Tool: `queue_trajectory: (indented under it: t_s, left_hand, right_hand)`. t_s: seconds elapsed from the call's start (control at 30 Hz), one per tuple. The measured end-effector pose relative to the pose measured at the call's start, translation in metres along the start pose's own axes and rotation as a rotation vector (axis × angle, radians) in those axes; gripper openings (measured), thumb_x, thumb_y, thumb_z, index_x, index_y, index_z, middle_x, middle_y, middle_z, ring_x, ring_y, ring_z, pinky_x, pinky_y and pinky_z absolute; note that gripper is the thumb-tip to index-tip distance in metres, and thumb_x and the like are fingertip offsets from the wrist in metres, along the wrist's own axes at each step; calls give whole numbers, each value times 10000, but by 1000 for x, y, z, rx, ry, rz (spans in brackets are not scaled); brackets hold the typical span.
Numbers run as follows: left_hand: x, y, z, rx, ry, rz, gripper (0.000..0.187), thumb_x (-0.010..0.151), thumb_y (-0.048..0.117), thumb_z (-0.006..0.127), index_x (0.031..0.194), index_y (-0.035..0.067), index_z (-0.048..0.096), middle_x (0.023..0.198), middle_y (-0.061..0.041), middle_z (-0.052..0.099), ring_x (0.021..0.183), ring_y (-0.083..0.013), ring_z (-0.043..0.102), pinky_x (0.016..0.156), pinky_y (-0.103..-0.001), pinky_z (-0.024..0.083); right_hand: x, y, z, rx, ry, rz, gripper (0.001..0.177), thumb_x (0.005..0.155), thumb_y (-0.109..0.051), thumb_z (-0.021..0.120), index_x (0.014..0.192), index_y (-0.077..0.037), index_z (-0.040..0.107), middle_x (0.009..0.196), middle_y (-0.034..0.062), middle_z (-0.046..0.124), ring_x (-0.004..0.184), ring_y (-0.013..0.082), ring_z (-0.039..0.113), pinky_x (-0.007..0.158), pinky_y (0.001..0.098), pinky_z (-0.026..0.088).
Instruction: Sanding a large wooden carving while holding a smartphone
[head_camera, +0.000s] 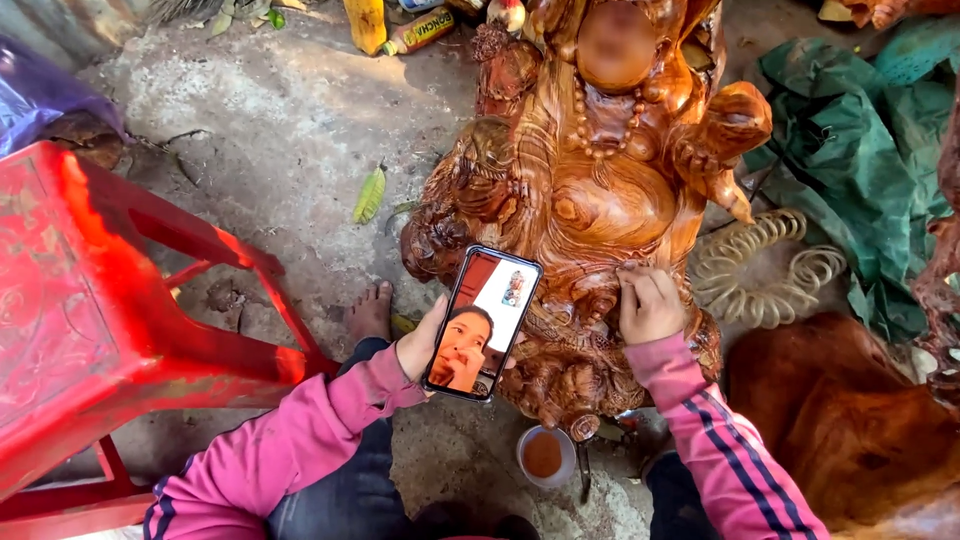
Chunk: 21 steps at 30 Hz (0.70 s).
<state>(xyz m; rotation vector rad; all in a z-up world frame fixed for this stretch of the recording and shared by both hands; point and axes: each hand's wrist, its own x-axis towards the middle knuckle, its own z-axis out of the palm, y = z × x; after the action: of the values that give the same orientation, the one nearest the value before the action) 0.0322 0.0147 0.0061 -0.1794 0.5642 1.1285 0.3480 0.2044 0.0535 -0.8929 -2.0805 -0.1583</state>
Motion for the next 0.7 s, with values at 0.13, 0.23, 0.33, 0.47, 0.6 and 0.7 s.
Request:
queue_trajectory:
  t_s: [0.13,0.23,0.33,0.47,0.6,0.7]
  left_hand:
    - [-4,3,21,96,-385,-123,772,1009,640,463,1484,34,518,1324,-215,657,1093,-453,684,963,-594,562]
    - [-15,-1,20,31,-75,197,621,977,598,628,1090,1,755,1032,-228,773,823,-260,750,682,-344,610]
    - [-20,-6,29,145,-644,61,826,1027,648,402,1646,115,285,1532,-238,487,1330,-394,554,1143,-524,471]
    - [-10,-2,15,55,-634,-143,954,934,739,482,1632,109,321,1509,-257,506,1276,-507,565,1113,-580,453]
    - [-25,1,29,176,-724,7,963,970,725,426,1644,61,252,1546,-293,454,1314,-440,558,1166,-535,424]
    - [-9,0,8,98,-611,-88,916,989,743,354,1638,102,281,1534,-274,469,1315,-540,530,1125,-593,452]
  right_hand:
    - [0,-23,-24,103,-53,51,147,940,7,695,966,-108,783,935,44,692,877,218,674,853,324,567]
    - [-3,-15,-18,115,-38,26,110,927,-3,729,968,-99,764,922,47,677,863,277,678,799,380,568]
    - [1,-7,-5,81,1,4,91,930,-39,746,952,-120,784,918,21,695,842,227,683,805,335,571]
    - [-5,-14,-18,80,17,-31,55,922,-80,741,946,-123,766,933,20,693,865,238,694,805,339,574]
    - [-21,6,-8,102,10,-24,95,909,-83,743,959,-155,779,936,0,702,852,218,695,827,330,575]
    - [17,-22,-22,112,2,-21,104,896,4,733,939,-85,766,919,60,694,833,275,694,799,370,582]
